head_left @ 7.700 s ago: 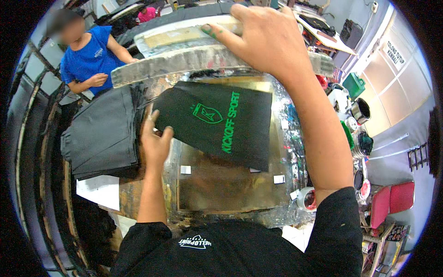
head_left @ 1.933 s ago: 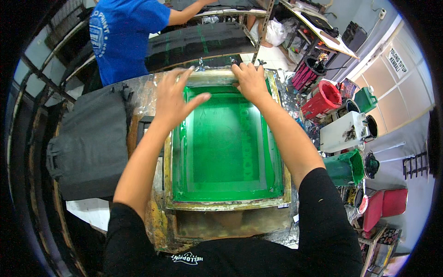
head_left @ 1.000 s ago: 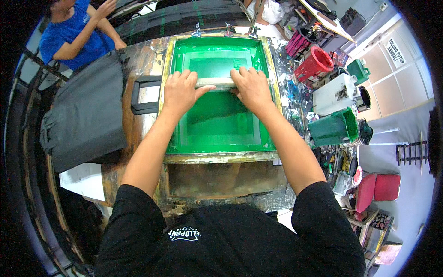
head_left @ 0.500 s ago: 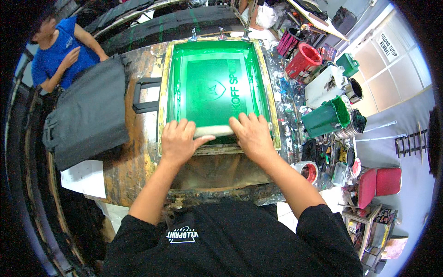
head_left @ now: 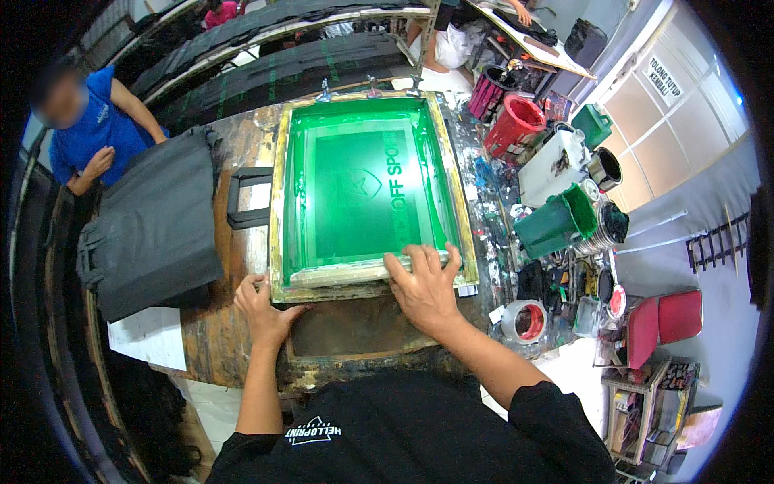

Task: The person performs screen printing on a black tote bag using a green ink-filled screen and a squeegee. They repeatedly pull the squeegee across the screen to transfer a green logo onto the bag, then lift the screen to reveal the print and move the bag aside.

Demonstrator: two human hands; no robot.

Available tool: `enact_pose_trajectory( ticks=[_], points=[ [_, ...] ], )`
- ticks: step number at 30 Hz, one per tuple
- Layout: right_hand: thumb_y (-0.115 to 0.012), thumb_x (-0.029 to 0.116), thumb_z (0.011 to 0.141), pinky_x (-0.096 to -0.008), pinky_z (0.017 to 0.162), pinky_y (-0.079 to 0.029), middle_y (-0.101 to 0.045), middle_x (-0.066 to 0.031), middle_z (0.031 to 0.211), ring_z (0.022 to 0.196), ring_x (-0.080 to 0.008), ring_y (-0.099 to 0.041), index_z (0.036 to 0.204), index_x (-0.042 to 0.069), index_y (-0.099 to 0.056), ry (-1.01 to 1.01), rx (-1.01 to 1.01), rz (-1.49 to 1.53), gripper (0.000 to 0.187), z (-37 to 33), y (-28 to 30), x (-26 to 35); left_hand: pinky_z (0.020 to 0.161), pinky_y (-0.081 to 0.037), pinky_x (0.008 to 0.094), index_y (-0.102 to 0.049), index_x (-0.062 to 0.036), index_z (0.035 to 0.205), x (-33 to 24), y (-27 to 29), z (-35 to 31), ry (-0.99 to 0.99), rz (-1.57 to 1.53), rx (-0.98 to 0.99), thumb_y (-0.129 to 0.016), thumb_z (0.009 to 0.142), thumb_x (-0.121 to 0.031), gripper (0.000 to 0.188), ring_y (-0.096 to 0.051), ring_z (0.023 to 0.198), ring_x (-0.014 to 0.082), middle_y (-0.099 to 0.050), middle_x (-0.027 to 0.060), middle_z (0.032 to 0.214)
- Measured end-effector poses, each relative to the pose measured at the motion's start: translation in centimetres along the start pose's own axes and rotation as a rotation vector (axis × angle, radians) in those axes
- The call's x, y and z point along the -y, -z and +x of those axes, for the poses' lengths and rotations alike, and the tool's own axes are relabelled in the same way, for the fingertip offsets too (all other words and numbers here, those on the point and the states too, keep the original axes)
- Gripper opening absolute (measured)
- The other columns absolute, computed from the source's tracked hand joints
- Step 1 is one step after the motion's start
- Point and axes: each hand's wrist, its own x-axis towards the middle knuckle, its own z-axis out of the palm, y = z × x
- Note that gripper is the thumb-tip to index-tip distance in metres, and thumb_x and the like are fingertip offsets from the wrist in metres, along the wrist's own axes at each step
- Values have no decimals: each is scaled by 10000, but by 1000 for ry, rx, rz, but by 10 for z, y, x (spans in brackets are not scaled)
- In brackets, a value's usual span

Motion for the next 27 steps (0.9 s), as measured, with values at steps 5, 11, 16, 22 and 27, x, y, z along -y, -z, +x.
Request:
enact_pose_trajectory(
  ticks=[5, 11, 16, 22, 27],
  points=[
    [-809, 178, 831, -588, 1073, -296, -609, -45, 1150, 1134, -253, -577, 1296, 206, -644, -9, 62, 49, 494, 5, 7, -5, 1109, -339, 503, -745, -55, 1207, -1, -1, -3, -35, -122, -162, -1027, 518, -433, 835, -474, 1272, 342, -571, 93, 1305],
    [-822, 225, 799, -542, 1028, -309, -597, -51, 1138, 1104, -254, -577, 1332, 199, -665, 24, -32, 84, 556, 43, 61, -5, 1080, -441, 432, -661, 16, 1377, -2, 3, 0, 90, -738, -251, -1037, 641, -391, 920, -600, 1190, 253, -674, 102, 1225],
    [-784, 415, 810, -518, 955, -351, -603, -77, 1036, 1027, -276, -586, 1267, 168, -688, 96, -221, -31, 529, 108, 103, -19, 1052, -496, 354, -504, 54, 1530, -50, 58, 53, 3, -1054, -419, -910, 891, -256, 818, -618, 1209, 202, -635, 119, 1360],
    [-691, 562, 906, -554, 875, -455, -708, -123, 894, 911, -322, -687, 1001, 120, -744, 175, -453, -112, 455, 217, 151, -41, 1046, -480, 346, -356, 28, 1634, -74, 86, 120, -148, -1029, -540, -782, 1009, -206, 791, -574, 1205, 193, -589, 137, 1354],
    [-668, 622, 944, -526, 791, -476, -750, -131, 897, 908, -340, -729, 1061, 123, -775, 211, -498, -154, 524, 251, 158, -51, 1117, -440, 513, -298, 60, 1639, -23, 10, 80, 79, -133, -157, -766, 983, -419, 937, -561, 1234, 446, -540, 288, 1350]
  ],
)
